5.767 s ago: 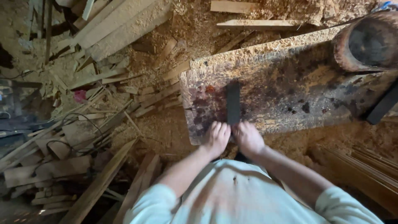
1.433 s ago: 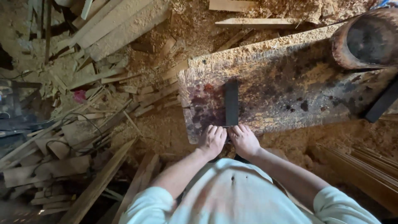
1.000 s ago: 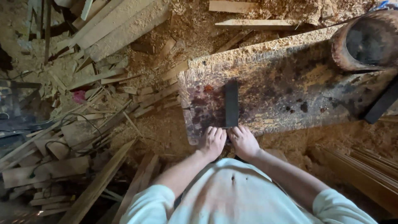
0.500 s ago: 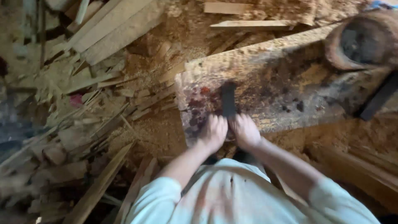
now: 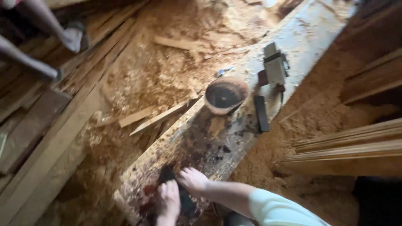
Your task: The person holds a small black tool and rubs it against a sharpening stone on a wooden workbench. They repeatedly move the tool back and forth across the stone's surface to sharpen it.
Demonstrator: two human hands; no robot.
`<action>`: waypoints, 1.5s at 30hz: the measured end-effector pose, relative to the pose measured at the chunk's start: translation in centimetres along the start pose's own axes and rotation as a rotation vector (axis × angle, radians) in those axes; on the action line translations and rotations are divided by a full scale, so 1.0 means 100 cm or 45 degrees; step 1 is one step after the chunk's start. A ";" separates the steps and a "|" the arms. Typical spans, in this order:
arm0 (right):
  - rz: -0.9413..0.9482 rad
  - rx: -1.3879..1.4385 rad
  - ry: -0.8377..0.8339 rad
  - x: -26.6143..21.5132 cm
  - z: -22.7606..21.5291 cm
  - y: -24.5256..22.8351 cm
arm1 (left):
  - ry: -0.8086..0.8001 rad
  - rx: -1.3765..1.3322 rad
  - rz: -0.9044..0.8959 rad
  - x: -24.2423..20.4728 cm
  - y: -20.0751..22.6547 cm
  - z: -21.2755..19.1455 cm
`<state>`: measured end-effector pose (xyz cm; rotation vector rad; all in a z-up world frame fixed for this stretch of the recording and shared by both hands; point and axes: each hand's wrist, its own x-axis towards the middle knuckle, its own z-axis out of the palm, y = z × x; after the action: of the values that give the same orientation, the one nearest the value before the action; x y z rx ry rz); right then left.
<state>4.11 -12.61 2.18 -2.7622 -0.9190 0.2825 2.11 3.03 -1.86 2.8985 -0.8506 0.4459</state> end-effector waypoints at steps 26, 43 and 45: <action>0.163 0.165 -0.020 0.024 -0.003 0.006 | 0.076 -0.153 0.045 -0.013 -0.016 0.044; -0.074 0.039 0.027 0.002 0.046 0.014 | 0.105 0.101 -0.111 -0.019 0.010 0.038; -0.109 0.167 0.107 -0.026 0.078 0.006 | 0.279 0.231 -0.111 -0.033 0.020 0.042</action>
<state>0.44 -13.57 -5.20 -2.5870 -0.9588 0.2025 -0.59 2.39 -6.83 2.9568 -0.6808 0.8547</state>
